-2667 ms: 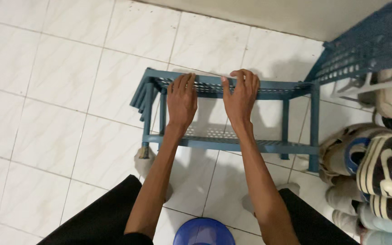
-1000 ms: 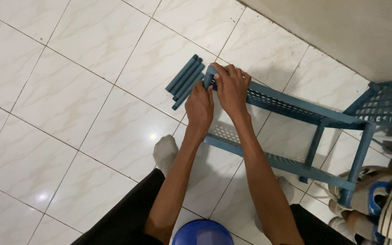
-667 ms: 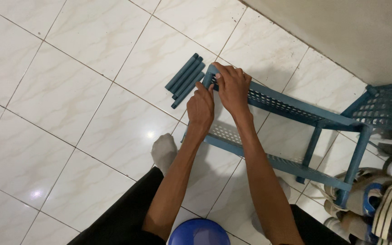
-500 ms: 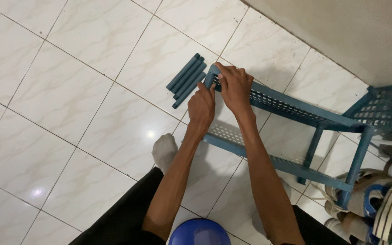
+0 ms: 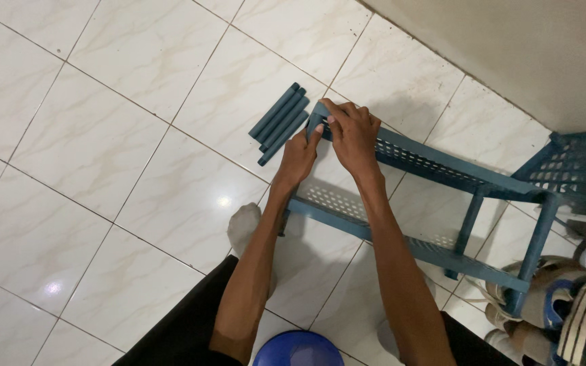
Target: The person assembles a blue plastic shoe rack by inserting cylindrical legs into the perforated shelves. They attach multiple legs to each shelf and stack the shelves to form a multi-tier rack.
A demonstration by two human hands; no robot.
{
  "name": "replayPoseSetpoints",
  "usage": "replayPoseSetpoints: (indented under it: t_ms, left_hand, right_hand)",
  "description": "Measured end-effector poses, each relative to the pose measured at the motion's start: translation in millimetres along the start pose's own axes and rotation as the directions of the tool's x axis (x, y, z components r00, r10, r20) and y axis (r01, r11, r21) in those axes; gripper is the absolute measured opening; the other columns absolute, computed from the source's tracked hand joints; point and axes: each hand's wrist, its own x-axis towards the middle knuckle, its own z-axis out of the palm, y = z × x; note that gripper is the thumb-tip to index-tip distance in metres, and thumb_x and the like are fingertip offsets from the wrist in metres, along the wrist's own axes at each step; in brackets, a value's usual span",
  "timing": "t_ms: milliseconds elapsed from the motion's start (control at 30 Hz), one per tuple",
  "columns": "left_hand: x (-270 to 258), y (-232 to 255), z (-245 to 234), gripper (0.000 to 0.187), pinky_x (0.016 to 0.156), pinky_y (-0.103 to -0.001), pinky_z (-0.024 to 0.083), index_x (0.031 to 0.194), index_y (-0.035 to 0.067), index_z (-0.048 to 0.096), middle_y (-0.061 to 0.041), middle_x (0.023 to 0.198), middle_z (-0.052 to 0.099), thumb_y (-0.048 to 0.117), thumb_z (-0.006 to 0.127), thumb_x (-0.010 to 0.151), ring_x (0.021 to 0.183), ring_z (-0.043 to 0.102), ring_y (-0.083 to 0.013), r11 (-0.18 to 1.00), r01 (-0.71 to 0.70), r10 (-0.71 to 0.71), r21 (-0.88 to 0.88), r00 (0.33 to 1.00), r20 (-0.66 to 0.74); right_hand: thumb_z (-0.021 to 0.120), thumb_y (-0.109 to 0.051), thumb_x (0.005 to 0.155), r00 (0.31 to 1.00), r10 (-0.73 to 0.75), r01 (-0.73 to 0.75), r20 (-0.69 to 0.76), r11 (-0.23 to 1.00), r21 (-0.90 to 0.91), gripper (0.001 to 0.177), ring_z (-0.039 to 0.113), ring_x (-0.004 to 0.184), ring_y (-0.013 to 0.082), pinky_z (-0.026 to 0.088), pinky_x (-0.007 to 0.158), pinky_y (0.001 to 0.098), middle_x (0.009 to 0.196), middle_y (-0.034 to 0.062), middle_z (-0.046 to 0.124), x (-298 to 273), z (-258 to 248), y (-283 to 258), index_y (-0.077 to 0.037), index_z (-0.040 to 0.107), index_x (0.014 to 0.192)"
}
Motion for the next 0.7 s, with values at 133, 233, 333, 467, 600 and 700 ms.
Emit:
replayPoseSetpoints:
  t_ms: [133,233,333,467,600,700]
  left_hand:
    - [-1.1,-1.1,2.1,0.058,0.057,-0.041,0.051,0.086,-0.002,0.064,-0.014,0.059,0.061,0.051,0.049,0.104,0.057,0.065,-0.0263,0.999,-0.036,0.037,0.007,0.998,-0.041]
    - [-10.9,5.0,9.4,0.05,0.06,-0.047,0.05,0.099,-0.003,0.063,-0.02,0.066,0.064,0.044,0.051,0.107,0.067,0.069,-0.0378,0.972,-0.031,0.068,0.234,0.986,-0.15]
    - [-38.3,12.8,24.7,0.041,0.053,-0.049,0.053,0.116,-0.006,0.054,-0.024,0.085,0.068,0.034,0.05,0.106,0.068,0.069,-0.0428,0.853,-0.131,0.338,0.506,0.876,-0.343]
    - [-56.5,23.2,31.5,0.037,0.05,-0.048,0.053,0.111,-0.004,0.052,-0.025,0.079,0.066,0.032,0.048,0.106,0.065,0.069,-0.0417,0.812,-0.07,0.358,0.579,0.844,-0.401]
    - [-51.2,30.5,20.3,0.045,0.054,-0.051,0.054,0.094,-0.002,0.053,-0.027,0.07,0.066,0.04,0.044,0.11,0.065,0.069,-0.0446,0.893,0.048,0.109,0.448,0.942,-0.318]
    - [-45.2,37.1,17.7,0.051,0.055,-0.053,0.054,0.09,-0.001,0.054,-0.029,0.069,0.067,0.045,0.041,0.109,0.066,0.069,-0.0463,0.893,0.096,0.053,0.44,0.948,-0.313]
  right_hand:
    - [0.053,-0.016,0.109,1.0,-0.004,0.004,-0.006,1.0,0.008,0.033,0.054,0.103,0.0237,0.028,0.102,0.0482,0.111,0.0024,0.068,-1.1,1.6,-0.2,-0.02,0.069,0.136]
    - [0.054,-0.017,0.109,1.0,-0.007,0.007,-0.009,1.0,0.0,0.032,0.054,0.103,0.0237,0.029,0.102,0.0473,0.109,0.0023,0.068,-1.3,1.2,0.0,-0.02,0.069,0.137]
    - [0.054,-0.017,0.109,0.999,-0.008,0.008,-0.033,1.0,0.007,0.032,0.054,0.102,0.0231,0.03,0.102,0.046,0.112,0.0019,0.068,-2.8,1.9,-2.4,-0.021,0.069,0.137]
    - [0.054,-0.016,0.107,0.999,-0.024,0.023,-0.048,0.999,-0.022,0.034,0.054,0.101,0.0235,0.03,0.1,0.0452,0.113,-0.0008,0.07,-4.2,3.9,-1.6,-0.022,0.07,0.136]
    - [0.055,-0.016,0.107,0.998,-0.031,0.031,-0.05,0.999,-0.015,0.032,0.053,0.102,0.0228,0.03,0.1,0.0451,0.116,-0.0016,0.07,-5.7,6.3,-1.9,-0.021,0.07,0.135]
    - [0.055,-0.015,0.105,0.999,0.011,-0.01,-0.034,1.0,0.011,0.033,0.054,0.103,0.0218,0.03,0.1,0.0444,0.112,-0.0024,0.071,-2.3,3.5,-1.8,-0.022,0.071,0.134]
